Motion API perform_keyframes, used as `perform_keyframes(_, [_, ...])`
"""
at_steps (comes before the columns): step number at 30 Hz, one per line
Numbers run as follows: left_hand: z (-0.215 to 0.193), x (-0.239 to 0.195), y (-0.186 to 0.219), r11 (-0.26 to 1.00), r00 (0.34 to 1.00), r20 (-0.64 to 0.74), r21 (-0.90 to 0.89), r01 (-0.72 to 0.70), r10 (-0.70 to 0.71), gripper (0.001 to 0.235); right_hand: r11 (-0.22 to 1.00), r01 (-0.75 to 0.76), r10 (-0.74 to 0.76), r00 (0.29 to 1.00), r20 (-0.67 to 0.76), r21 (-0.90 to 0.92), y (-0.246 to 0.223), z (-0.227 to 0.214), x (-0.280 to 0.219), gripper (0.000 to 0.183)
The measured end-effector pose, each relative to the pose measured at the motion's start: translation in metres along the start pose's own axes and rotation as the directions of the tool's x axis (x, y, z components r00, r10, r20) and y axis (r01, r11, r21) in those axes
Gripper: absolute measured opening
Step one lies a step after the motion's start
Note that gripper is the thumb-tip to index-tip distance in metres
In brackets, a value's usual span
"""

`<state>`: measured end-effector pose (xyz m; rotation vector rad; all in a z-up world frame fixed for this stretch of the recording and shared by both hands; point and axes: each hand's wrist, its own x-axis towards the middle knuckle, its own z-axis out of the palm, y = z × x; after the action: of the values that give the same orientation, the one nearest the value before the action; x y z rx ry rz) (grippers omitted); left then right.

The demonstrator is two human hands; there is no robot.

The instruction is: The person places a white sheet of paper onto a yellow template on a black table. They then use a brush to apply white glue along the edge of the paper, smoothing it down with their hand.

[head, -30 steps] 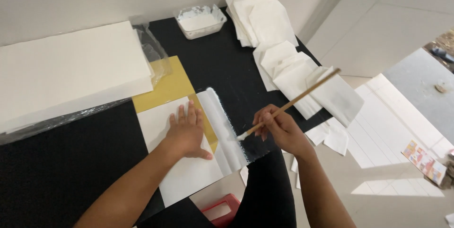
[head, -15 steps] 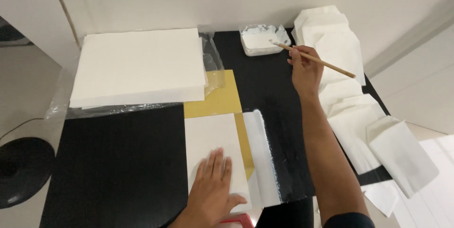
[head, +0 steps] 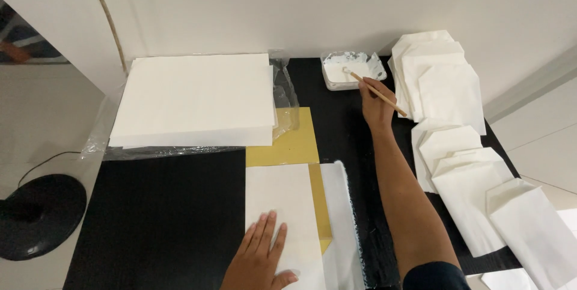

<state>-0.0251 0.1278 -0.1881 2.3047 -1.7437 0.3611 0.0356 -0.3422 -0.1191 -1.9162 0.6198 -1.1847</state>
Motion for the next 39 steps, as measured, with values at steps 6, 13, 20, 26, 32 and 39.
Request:
perform_keyframes(6, [0.008,0.001,0.0,0.993,0.987,0.16,-0.105,0.047,-0.029,0.097,0.961,-0.169,0.201,0.97,0.135,-0.22,-0.004,-0.007,0.016,0.029])
perform_keyframes(13, [-0.025,0.007,-0.003,0.975,0.994,0.113,-0.22,0.016,0.009,0.078,0.806,-0.454,0.522,0.847,0.097,-0.38,-0.038,-0.038,-0.048,0.073])
perform_keyframes(20, [-0.041,0.037,-0.025,0.948,0.972,0.233,-0.305,0.089,-0.016,0.063,0.873,0.101,0.387,0.451,0.804,-0.477,-0.13,-0.046,-0.108,0.047])
perform_keyframes(26, [-0.08,0.089,-0.054,0.956,0.862,0.506,-0.228,0.185,-0.046,0.091,0.816,0.182,0.447,0.402,0.799,-0.548,-0.119,-0.029,-0.109,0.047])
perform_keyframes(32, [-0.094,0.116,-0.065,0.963,0.773,0.633,-0.181,0.198,-0.04,0.102,0.72,0.231,0.524,0.436,0.731,-0.654,-0.116,-0.019,-0.105,0.044])
perform_keyframes(39, [-0.105,0.116,-0.061,0.968,0.75,0.661,-0.181,0.175,-0.012,0.108,0.648,0.282,0.591,0.401,0.7,-0.708,-0.113,-0.009,-0.099,0.047])
